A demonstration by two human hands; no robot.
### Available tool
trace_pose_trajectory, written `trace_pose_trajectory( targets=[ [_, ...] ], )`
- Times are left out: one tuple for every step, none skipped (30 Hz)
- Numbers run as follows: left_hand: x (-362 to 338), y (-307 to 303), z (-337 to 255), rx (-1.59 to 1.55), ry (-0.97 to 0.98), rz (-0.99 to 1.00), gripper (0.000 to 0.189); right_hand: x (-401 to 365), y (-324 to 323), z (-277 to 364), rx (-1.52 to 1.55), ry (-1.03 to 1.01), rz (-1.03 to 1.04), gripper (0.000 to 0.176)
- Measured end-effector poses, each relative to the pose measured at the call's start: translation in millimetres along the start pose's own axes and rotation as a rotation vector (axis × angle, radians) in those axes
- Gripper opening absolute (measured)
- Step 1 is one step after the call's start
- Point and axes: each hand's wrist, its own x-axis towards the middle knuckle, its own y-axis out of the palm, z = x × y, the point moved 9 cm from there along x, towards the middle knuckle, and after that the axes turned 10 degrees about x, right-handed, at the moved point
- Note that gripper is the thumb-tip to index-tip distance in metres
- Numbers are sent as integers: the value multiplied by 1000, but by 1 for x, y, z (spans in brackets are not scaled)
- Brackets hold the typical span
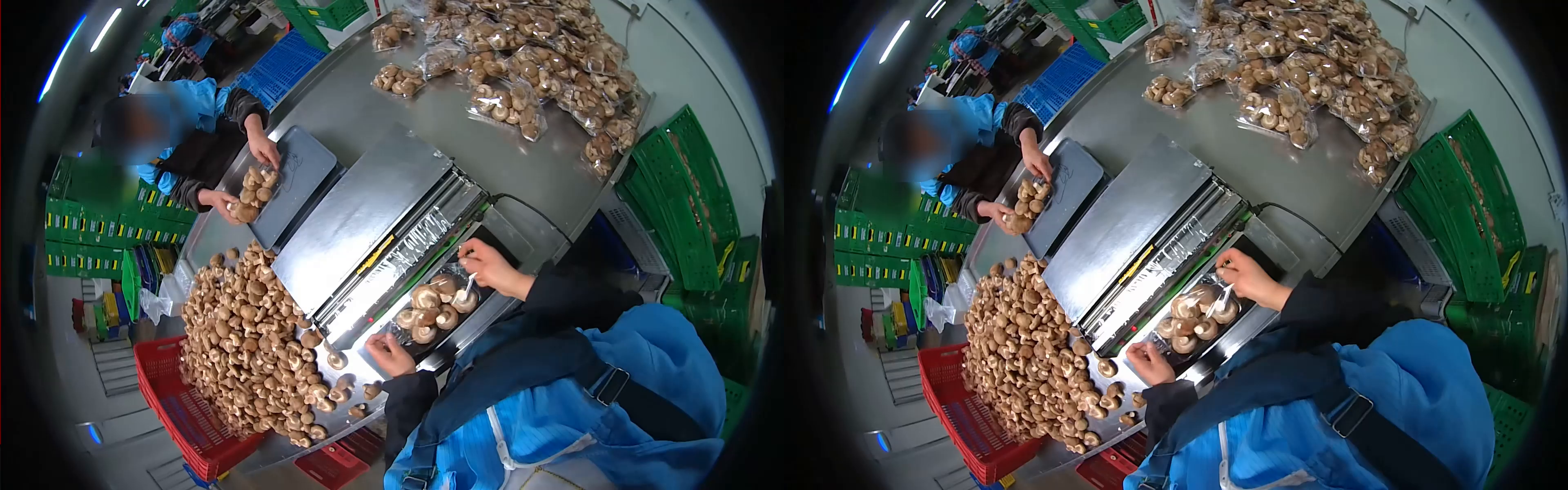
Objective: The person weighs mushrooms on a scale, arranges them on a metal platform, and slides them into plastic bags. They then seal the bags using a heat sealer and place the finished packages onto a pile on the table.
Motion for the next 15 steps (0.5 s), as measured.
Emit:
trace_pose_trajectory(
  targets=[
    [3, -10, -16, -6, 20, -51, 17, -7, 3, 1, 331, 125, -31, 14],
    [6, -15, -16, -68, -6, -24, 18, -22, 6, 19, 414, 79, -2, 14],
    [10, -20, -15, -130, -34, 7, 19, -40, 4, 38, 446, 27, 16, 14],
    [14, -23, -26, -230, 14, 10, 21, -60, -4, 53, 418, -1, -36, 13],
    [14, -21, -32, -236, -55, 73, 21, -79, -16, 62, 407, -35, -76, 13],
    [12, -14, -47, -144, 27, 114, 20, -95, -31, 68, 354, -63, -150, 12],
    [11, -4, -64, -52, 110, 153, 19, -108, -47, 70, 300, -92, -222, 11],
    [7, 9, -76, 65, 137, 178, 16, -115, -74, 68, 114, -196, -323, 11],
    [5, 23, -72, 302, 186, 202, 14, -117, -102, 54, -74, -296, -424, 10],
    [2, 45, -77, 410, 255, 265, 14, -118, -126, 41, -267, -394, -523, 10],
    [-2, 67, -85, 519, 325, 322, 15, -121, -140, 31, -491, -480, -619, 8],
    [-6, 84, -96, 650, 447, 344, 19, -119, -145, 21, -568, -501, -688, 7],
    [-9, 103, -106, 778, 572, 360, 23, -115, -148, 14, -646, -524, -757, 5],
    [-9, 118, -111, 720, 658, 352, 26, -111, -144, 7, -780, -566, -821, 3],
    [-10, 133, -116, 663, 743, 347, 29, -101, -141, -7, -960, -589, -817, 4]
  ],
)
